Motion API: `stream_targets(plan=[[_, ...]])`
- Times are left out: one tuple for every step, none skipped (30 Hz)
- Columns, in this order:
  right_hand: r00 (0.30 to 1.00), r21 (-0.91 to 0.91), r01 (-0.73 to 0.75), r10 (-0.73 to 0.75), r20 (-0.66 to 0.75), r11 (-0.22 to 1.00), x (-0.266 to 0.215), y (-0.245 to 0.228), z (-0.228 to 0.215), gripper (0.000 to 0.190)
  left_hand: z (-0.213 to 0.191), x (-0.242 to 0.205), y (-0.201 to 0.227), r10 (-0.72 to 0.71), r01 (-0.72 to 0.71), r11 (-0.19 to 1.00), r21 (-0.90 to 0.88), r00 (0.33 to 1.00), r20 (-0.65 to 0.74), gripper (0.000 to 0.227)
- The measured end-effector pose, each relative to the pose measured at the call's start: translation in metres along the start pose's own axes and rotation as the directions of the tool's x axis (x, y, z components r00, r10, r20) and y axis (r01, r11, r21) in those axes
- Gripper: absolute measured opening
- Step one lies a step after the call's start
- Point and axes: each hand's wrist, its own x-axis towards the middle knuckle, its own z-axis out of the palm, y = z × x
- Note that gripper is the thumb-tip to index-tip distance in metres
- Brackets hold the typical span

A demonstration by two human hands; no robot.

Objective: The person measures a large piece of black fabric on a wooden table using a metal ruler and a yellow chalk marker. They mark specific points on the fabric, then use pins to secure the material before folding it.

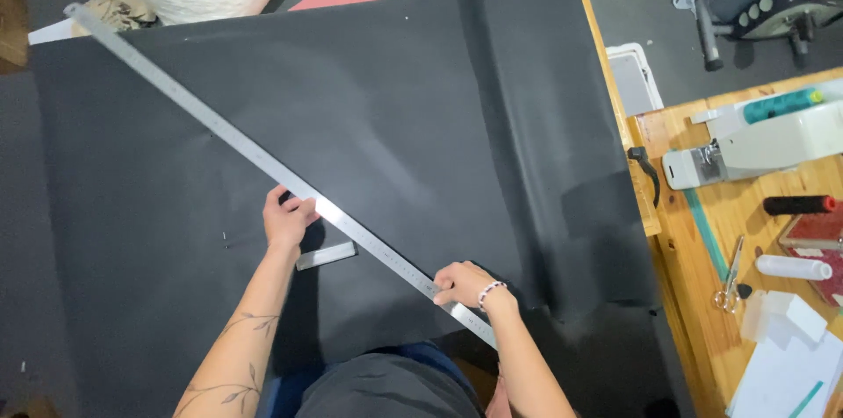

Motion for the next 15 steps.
stream_targets(plan=[[0.999, -0.058, -0.026, 0.027, 0.017, 0.998, -0.003, -0.013, -0.005, 0.034, -0.005, 0.003, -0.004, -0.029, 0.028, 0.999, 0.027, 0.999, 0.014, 0.071], [0.998, -0.116, -0.051, 0.055, 0.033, 0.992, -0.006, -0.026, -0.01, 0.036, -0.009, 0.005, -0.008, -0.057, 0.056, 0.997, 0.054, 0.998, 0.028, 0.071], [0.998, -0.111, -0.056, 0.059, 0.029, 0.992, -0.001, -0.027, -0.011, 0.036, -0.012, 0.006, -0.011, -0.057, 0.055, 0.997, 0.057, 0.998, 0.035, 0.071], [0.996, -0.108, -0.084, 0.081, -0.037, 0.991, 0.004, -0.027, -0.012, 0.037, -0.014, 0.007, -0.014, -0.054, 0.046, 0.989, 0.141, 0.997, 0.053, 0.069], [0.989, -0.101, -0.113, 0.102, -0.108, 0.988, 0.01, -0.028, -0.015, 0.038, -0.016, 0.011, -0.014, -0.049, 0.031, 0.974, 0.224, 0.996, 0.074, 0.068], [0.987, -0.094, -0.118, 0.106, -0.118, 0.989, 0.007, -0.041, -0.029, 0.038, -0.017, 0.01, -0.004, -0.044, 0.024, 0.973, 0.228, 0.995, 0.085, 0.068], [0.959, -0.032, -0.116, 0.104, -0.262, 0.993, 0.0, -0.051, -0.038, 0.03, -0.02, 0.005, 0.001, -0.054, 0.021, 0.948, 0.316, 0.994, 0.096, 0.068], [0.91, 0.028, -0.106, 0.109, -0.4, 0.994, -0.006, -0.062, -0.047, 0.032, -0.023, 0.0, 0.007, -0.063, 0.015, 0.916, 0.402, 0.992, 0.106, 0.067], [0.908, 0.033, -0.111, 0.115, -0.403, 0.993, -0.001, -0.046, -0.054, 0.032, -0.027, -0.002, 0.01, -0.065, 0.014, 0.915, 0.404, 0.992, 0.113, 0.067], [0.826, 0.108, -0.207, 0.233, -0.513, 0.972, 0.003, -0.03, -0.061, 0.033, -0.031, -0.003, 0.013, -0.018, -0.028, 0.784, 0.62, 0.998, 0.068, 0.056], [0.716, 0.195, -0.286, 0.345, -0.607, 0.938, 0.008, -0.016, -0.068, 0.038, -0.035, -0.003, 0.018, 0.043, -0.057, 0.6, 0.798, 0.998, 0.039, 0.052], [0.712, 0.202, -0.289, 0.351, -0.609, 0.936, 0.003, -0.007, -0.076, 0.038, -0.04, -0.005, 0.021, 0.045, -0.064, 0.597, 0.8, 0.998, 0.047, 0.052], [0.583, 0.237, -0.349, 0.409, -0.702, 0.906, -0.001, 0.003, -0.083, 0.05, -0.046, -0.007, 0.023, 0.156, -0.116, 0.531, 0.839, 0.987, 0.038, 0.054], [0.438, 0.281, -0.402, 0.452, -0.777, 0.872, -0.006, 0.012, -0.089, 0.066, -0.052, -0.01, 0.025, 0.266, -0.161, 0.458, 0.875, 0.963, 0.038, 0.056], [0.436, 0.286, -0.403, 0.457, -0.775, 0.869, -0.01, 0.025, -0.09, 0.066, -0.057, -0.019, 0.029, 0.266, -0.164, 0.454, 0.876, 0.963, 0.042, 0.056]])
